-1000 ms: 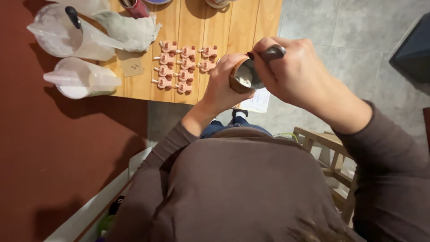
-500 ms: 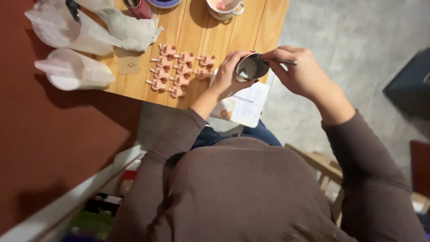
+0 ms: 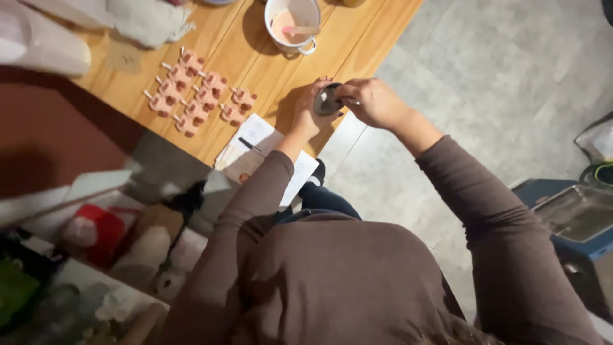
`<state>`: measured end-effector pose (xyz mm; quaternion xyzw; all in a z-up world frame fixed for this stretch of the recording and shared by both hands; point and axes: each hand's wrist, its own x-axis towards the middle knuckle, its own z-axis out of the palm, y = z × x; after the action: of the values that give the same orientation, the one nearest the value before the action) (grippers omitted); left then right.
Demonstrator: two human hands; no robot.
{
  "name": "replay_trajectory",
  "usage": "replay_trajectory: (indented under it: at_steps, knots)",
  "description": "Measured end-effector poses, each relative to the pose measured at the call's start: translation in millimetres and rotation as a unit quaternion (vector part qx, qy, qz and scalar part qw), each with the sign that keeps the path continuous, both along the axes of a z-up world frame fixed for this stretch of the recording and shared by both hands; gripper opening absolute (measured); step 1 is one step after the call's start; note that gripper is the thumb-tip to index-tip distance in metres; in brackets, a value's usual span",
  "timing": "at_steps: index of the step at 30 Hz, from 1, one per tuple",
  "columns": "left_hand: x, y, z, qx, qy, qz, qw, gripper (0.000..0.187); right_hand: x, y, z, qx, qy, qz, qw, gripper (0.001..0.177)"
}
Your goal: Stirring and mixing candle wax or paste in various containers using a spatula and palette knife.
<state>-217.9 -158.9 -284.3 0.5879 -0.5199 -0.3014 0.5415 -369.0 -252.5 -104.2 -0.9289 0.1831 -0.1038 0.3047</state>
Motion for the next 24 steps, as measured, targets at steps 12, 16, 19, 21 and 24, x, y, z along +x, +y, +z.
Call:
replay_trajectory:
  at_steps: [12, 16, 19, 21, 24]
  knots:
    - [-9.4, 6.3, -21.9, 0.024, 0.066, 0.031, 0.997, 0.079, 19.8, -25.3, -32.4, -0.049, 0.049, 0.021, 0.997, 0.011]
    - [0.5, 3.7, 9.7, 0.012, 0.061, 0.035, 0.997, 0.073, 17.4, -35.5, -35.0, -0.037, -0.040, 0.001, 0.999, 0.012]
    - [-0.9, 6.8, 18.0, 0.018, 0.056, 0.036, 0.998, 0.070, 20.9, -28.7, -25.7, -0.013, -0.051, -0.040, 0.998, 0.014]
    - [-9.2, 13.6, 13.6, 0.027, 0.055, 0.041, 0.997, 0.071, 13.9, -22.5, -37.1, -0.014, -0.058, -0.056, 0.997, 0.011]
    - [-1.4, 4.3, 9.7, 0.023, 0.044, 0.047, 0.998, 0.071, 17.3, -23.5, -47.4, -0.020, -0.065, -0.104, 0.992, 0.008]
